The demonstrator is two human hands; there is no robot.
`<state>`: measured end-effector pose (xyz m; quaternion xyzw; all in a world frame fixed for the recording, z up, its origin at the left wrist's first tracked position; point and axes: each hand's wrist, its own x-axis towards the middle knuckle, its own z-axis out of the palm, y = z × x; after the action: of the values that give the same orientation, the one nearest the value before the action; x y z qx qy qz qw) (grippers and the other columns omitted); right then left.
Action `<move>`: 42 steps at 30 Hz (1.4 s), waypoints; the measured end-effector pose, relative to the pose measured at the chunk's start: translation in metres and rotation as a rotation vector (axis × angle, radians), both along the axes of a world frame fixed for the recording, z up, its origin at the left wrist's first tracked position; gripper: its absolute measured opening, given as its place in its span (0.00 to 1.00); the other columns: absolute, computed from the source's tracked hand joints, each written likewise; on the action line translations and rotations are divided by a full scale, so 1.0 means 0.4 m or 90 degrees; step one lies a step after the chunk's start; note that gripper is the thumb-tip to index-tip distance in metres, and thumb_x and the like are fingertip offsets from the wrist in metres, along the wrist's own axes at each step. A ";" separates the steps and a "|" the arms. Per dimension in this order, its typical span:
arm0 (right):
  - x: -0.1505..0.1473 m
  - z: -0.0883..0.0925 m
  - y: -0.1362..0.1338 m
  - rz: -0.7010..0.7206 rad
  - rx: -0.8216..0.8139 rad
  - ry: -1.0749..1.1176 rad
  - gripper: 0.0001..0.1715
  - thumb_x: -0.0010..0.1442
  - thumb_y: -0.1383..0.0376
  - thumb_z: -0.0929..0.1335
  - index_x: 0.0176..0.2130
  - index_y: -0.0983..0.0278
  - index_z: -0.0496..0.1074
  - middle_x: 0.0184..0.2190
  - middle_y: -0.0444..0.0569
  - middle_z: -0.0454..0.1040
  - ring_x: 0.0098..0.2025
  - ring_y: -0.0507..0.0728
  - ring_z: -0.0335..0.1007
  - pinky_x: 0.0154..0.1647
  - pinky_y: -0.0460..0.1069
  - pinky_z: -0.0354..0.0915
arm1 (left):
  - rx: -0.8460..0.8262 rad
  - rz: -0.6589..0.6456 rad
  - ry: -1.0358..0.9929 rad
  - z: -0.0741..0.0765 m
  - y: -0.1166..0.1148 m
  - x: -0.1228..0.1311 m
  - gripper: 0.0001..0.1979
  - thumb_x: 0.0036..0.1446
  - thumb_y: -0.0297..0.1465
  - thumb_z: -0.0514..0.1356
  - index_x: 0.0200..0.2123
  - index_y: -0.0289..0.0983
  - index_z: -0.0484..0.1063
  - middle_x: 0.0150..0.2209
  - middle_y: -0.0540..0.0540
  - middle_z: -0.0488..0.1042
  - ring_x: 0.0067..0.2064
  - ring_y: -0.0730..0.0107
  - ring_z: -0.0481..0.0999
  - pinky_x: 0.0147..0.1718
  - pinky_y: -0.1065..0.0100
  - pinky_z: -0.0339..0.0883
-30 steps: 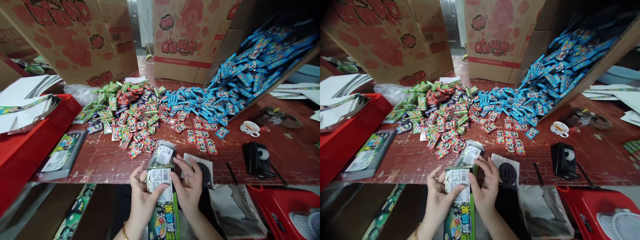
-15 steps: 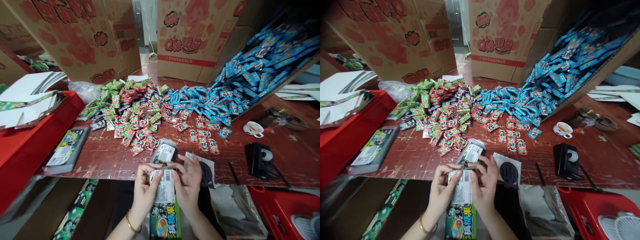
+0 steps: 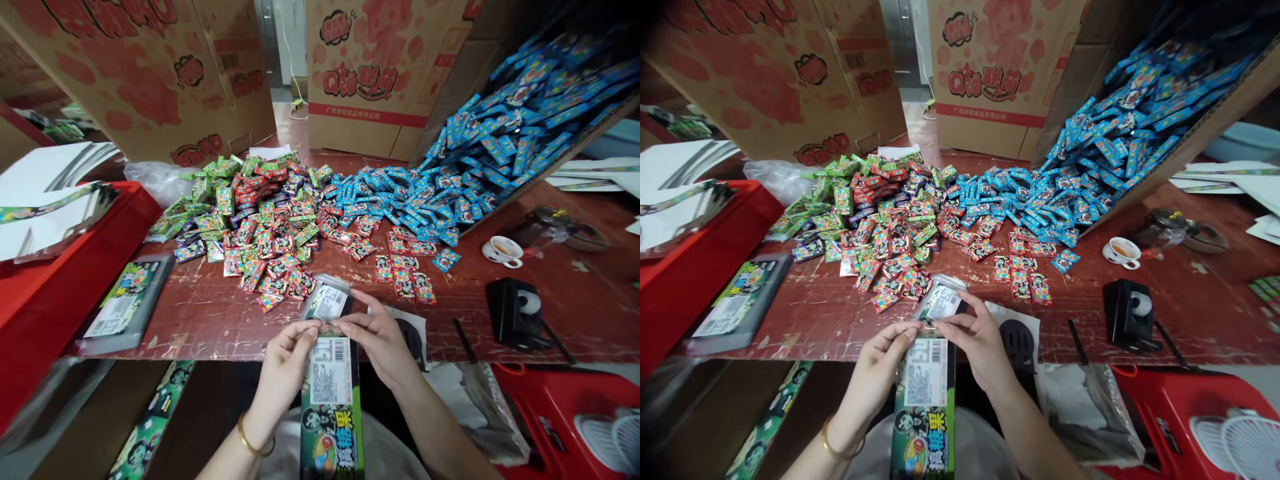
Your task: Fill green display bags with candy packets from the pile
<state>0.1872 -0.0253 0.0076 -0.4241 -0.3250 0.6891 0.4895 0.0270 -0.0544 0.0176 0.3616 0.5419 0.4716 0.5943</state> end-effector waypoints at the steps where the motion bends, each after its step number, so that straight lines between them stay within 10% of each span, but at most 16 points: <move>1: 0.006 -0.006 0.001 0.000 -0.005 -0.005 0.40 0.48 0.63 0.75 0.55 0.63 0.56 0.31 0.48 0.80 0.36 0.58 0.76 0.45 0.57 0.67 | 0.017 -0.008 0.019 -0.005 -0.004 0.003 0.13 0.54 0.39 0.60 0.35 0.35 0.75 0.36 0.42 0.79 0.37 0.61 0.76 0.37 0.66 0.68; 6: 0.005 -0.017 -0.036 -0.043 0.066 -0.105 0.33 0.52 0.62 0.73 0.53 0.60 0.58 0.31 0.47 0.79 0.37 0.58 0.76 0.44 0.55 0.68 | 0.131 0.002 0.076 -0.026 -0.023 0.025 0.07 0.57 0.36 0.59 0.34 0.39 0.69 0.41 0.44 0.75 0.44 0.62 0.73 0.45 0.64 0.65; 13: 0.020 -0.021 -0.031 -0.029 0.172 -0.151 0.24 0.55 0.64 0.70 0.50 0.56 0.62 0.32 0.45 0.75 0.39 0.57 0.73 0.44 0.54 0.67 | 0.032 -0.086 0.013 -0.034 -0.002 0.043 0.13 0.50 0.35 0.65 0.35 0.40 0.63 0.33 0.50 0.73 0.28 0.72 0.72 0.25 0.72 0.65; 17: 0.061 -0.002 0.047 0.034 0.236 -0.274 0.04 0.53 0.63 0.71 0.31 0.61 0.73 0.37 0.48 0.71 0.40 0.56 0.68 0.40 0.50 0.65 | -0.012 -0.119 0.023 -0.041 0.006 0.051 0.11 0.56 0.40 0.59 0.36 0.40 0.62 0.23 0.56 0.66 0.19 0.76 0.63 0.19 0.74 0.57; 23: 0.053 0.046 0.093 0.245 0.192 -0.315 0.07 0.52 0.63 0.70 0.24 0.63 0.73 0.24 0.43 0.70 0.28 0.52 0.65 0.29 0.47 0.60 | 0.067 -0.075 0.092 -0.045 0.018 0.063 0.10 0.60 0.39 0.53 0.33 0.38 0.66 0.25 0.54 0.64 0.26 0.73 0.63 0.27 0.72 0.59; 31: 0.043 0.050 0.073 0.233 0.267 -0.393 0.04 0.51 0.70 0.69 0.25 0.65 0.73 0.24 0.44 0.68 0.27 0.51 0.63 0.28 0.46 0.58 | 0.104 -0.087 0.122 -0.044 0.019 0.060 0.10 0.63 0.35 0.49 0.37 0.38 0.68 0.32 0.50 0.69 0.35 0.69 0.68 0.37 0.70 0.61; 35: 0.041 0.014 0.065 0.190 0.148 -0.282 0.06 0.47 0.68 0.72 0.30 0.65 0.73 0.24 0.41 0.64 0.26 0.49 0.60 0.27 0.45 0.56 | 0.097 -0.065 0.115 -0.045 0.008 0.065 0.11 0.63 0.38 0.49 0.41 0.38 0.66 0.36 0.48 0.71 0.39 0.68 0.70 0.41 0.68 0.63; 39: 0.031 -0.038 0.078 0.246 -0.205 0.061 0.26 0.41 0.70 0.72 0.43 0.63 0.69 0.27 0.41 0.70 0.29 0.51 0.67 0.31 0.46 0.59 | 0.072 -0.074 0.109 -0.043 0.014 0.080 0.21 0.53 0.38 0.62 0.46 0.40 0.58 0.36 0.48 0.72 0.35 0.67 0.73 0.34 0.68 0.68; 42: 0.017 -0.062 0.075 0.216 -0.311 0.212 0.18 0.44 0.66 0.71 0.38 0.65 0.70 0.28 0.44 0.73 0.29 0.52 0.69 0.34 0.47 0.61 | 0.090 -0.046 0.150 -0.026 0.046 0.068 0.23 0.50 0.39 0.63 0.45 0.39 0.58 0.35 0.47 0.73 0.33 0.68 0.74 0.31 0.69 0.69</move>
<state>0.1939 0.0049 -0.0171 -0.3507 -0.1319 0.8779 0.2981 0.0542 -0.0359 0.0074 0.4746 0.5604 0.4409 0.5161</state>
